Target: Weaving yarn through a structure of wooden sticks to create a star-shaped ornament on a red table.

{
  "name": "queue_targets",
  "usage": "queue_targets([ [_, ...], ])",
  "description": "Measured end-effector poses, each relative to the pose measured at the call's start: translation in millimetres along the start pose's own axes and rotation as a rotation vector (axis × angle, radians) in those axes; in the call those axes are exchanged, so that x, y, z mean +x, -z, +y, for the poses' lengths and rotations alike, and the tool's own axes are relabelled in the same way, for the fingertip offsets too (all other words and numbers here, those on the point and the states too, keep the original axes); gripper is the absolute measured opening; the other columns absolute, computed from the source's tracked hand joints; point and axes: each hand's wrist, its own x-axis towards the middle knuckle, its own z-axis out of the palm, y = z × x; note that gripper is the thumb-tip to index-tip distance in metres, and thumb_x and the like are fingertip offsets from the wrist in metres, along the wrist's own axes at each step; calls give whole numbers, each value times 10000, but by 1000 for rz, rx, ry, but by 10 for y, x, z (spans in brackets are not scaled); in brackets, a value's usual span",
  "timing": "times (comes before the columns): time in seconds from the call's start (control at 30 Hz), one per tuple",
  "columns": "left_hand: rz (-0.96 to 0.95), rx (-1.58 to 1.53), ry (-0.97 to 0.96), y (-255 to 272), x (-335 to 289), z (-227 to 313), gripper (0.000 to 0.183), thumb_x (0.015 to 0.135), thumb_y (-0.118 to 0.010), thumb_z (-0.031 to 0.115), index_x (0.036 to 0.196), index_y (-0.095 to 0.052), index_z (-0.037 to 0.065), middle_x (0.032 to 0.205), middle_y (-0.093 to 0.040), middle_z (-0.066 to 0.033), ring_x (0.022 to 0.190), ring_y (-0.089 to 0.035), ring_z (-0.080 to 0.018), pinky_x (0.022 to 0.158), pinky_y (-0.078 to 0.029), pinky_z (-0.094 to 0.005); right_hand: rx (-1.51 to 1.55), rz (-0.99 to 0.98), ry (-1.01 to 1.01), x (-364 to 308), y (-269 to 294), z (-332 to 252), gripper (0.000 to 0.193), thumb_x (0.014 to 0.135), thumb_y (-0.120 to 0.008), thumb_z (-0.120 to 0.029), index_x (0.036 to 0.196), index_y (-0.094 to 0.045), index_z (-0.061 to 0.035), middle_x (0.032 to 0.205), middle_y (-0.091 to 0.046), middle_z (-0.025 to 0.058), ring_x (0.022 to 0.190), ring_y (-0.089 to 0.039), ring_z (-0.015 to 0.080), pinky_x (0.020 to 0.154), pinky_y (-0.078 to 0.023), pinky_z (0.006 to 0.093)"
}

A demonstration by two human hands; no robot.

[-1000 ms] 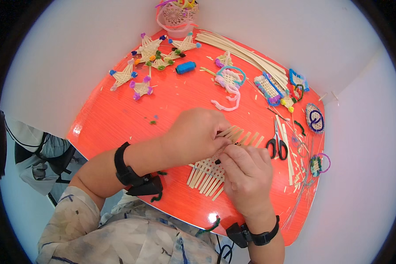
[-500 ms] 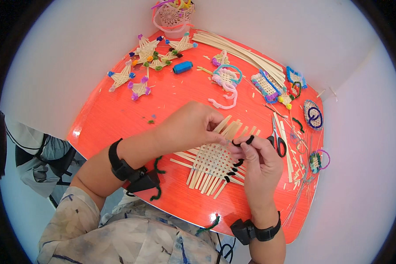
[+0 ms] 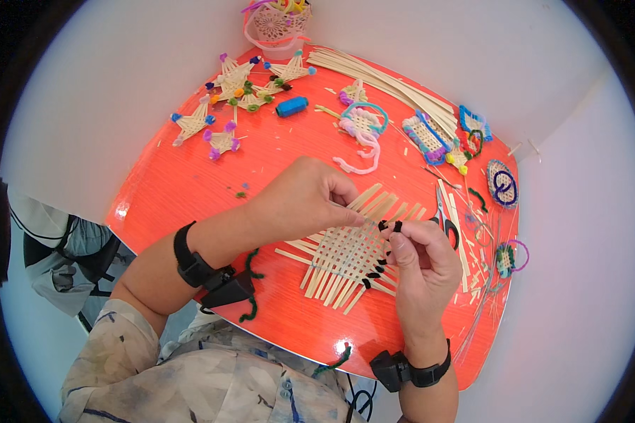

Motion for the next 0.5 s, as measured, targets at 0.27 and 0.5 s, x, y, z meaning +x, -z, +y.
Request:
queue_targets([
  [0.27, 3, 45, -8, -38, -9, 25, 161, 778, -760, 120, 797, -705, -30, 639, -650, -79, 572, -575, -85, 535, -450, -275, -158, 8, 52, -3, 50, 18, 55, 879, -658, 7, 922, -625, 18, 808, -598, 33, 668, -524, 82, 597, -432, 227],
  [0.5, 33, 55, -49, -50, -5, -24, 186, 777, -768, 143, 832, -716, -28, 630, -645, -88, 564, -573, -95, 532, -448, -285, -323, 23, 183, 20, -62, -28, 74, 849, -680, 25, 909, -637, 13, 764, -611, 37, 654, -546, 79, 586, -444, 228],
])
